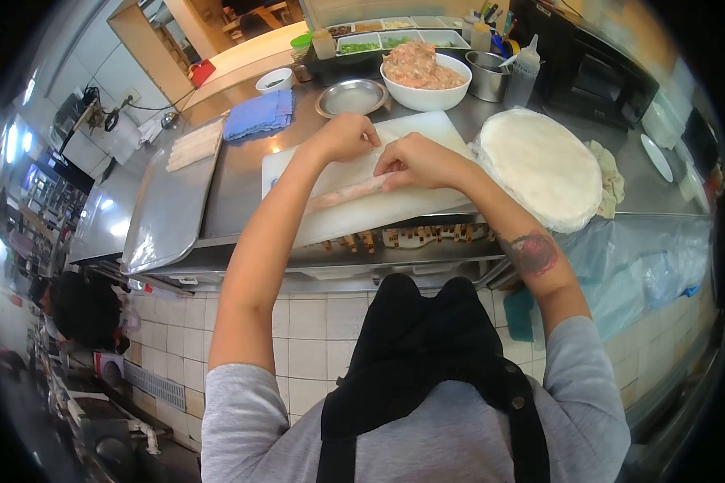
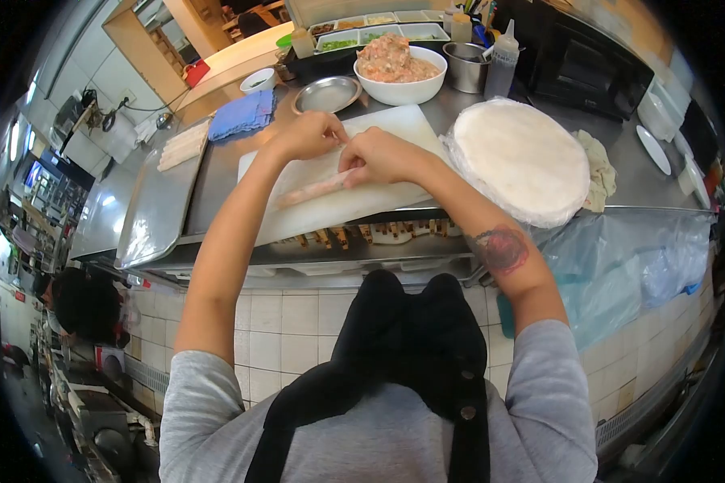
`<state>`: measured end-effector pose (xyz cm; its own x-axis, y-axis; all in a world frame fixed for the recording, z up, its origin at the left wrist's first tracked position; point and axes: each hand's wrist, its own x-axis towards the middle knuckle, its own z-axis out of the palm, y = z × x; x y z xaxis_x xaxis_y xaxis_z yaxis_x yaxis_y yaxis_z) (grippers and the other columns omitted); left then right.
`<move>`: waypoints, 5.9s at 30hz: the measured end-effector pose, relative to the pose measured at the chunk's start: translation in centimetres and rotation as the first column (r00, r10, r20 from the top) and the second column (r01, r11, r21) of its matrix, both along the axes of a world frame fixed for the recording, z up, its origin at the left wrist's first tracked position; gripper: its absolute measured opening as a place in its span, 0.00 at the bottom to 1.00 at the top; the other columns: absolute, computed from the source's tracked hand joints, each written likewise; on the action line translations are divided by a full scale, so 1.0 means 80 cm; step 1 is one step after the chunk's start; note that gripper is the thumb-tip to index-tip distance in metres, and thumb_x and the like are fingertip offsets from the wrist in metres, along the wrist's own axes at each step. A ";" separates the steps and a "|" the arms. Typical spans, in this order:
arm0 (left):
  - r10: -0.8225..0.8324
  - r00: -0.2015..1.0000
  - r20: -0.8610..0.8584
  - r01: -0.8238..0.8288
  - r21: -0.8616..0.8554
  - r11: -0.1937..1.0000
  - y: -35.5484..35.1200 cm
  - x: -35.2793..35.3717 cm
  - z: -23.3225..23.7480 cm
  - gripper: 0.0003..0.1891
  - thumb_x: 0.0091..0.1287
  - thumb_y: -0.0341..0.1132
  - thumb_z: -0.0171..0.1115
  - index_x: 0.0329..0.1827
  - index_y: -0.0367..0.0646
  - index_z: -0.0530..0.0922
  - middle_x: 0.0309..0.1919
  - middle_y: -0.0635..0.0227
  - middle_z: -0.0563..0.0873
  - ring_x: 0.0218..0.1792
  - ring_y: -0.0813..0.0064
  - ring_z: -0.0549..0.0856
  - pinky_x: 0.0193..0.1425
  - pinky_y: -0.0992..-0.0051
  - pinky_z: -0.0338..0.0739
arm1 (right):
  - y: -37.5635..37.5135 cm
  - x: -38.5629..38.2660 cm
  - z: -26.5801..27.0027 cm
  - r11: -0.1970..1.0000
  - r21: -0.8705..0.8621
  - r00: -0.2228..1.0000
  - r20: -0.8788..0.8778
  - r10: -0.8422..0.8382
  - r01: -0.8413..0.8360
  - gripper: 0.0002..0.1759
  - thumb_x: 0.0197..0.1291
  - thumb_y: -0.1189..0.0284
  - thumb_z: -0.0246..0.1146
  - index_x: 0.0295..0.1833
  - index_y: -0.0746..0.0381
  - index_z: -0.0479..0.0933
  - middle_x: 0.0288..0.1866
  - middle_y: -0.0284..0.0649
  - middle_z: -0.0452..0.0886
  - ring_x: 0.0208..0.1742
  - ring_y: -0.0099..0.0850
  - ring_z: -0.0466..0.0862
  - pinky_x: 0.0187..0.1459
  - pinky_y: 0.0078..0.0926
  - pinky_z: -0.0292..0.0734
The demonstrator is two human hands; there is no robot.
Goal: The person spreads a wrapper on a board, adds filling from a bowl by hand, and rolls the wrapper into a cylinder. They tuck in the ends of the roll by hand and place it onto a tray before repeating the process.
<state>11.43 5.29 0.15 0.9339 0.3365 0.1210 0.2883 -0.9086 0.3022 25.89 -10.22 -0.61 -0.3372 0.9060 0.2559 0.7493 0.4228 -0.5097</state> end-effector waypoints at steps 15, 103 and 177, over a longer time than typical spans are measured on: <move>-0.037 0.999 -0.014 0.036 -0.047 0.998 0.003 -0.008 0.007 0.11 0.57 0.26 0.61 0.41 0.38 0.86 0.42 0.58 0.88 0.43 0.62 0.87 0.50 0.68 0.79 | 0.011 -0.040 -0.010 1.000 -0.016 0.999 -0.032 0.017 -0.017 0.19 0.43 0.68 0.78 0.41 0.66 0.84 0.33 0.46 0.86 0.36 0.38 0.86 0.42 0.32 0.81; 0.287 0.957 0.035 -0.283 -0.091 0.955 -0.121 -0.111 -0.001 0.15 0.52 0.31 0.73 0.41 0.33 0.82 0.38 0.50 0.86 0.40 0.55 0.86 0.47 0.64 0.79 | 0.000 -0.052 -0.011 1.000 0.027 0.993 0.120 -0.012 0.009 0.19 0.46 0.66 0.76 0.43 0.63 0.81 0.43 0.45 0.83 0.47 0.46 0.82 0.49 0.39 0.76; 0.197 0.944 0.264 -0.266 0.259 0.928 -0.120 -0.159 -0.024 0.09 0.59 0.28 0.68 0.43 0.39 0.84 0.38 0.59 0.83 0.43 0.57 0.81 0.52 0.61 0.72 | -0.027 0.026 -0.004 0.986 0.165 1.000 0.008 0.007 -0.009 0.16 0.53 0.74 0.71 0.48 0.62 0.83 0.36 0.40 0.82 0.40 0.35 0.83 0.42 0.30 0.78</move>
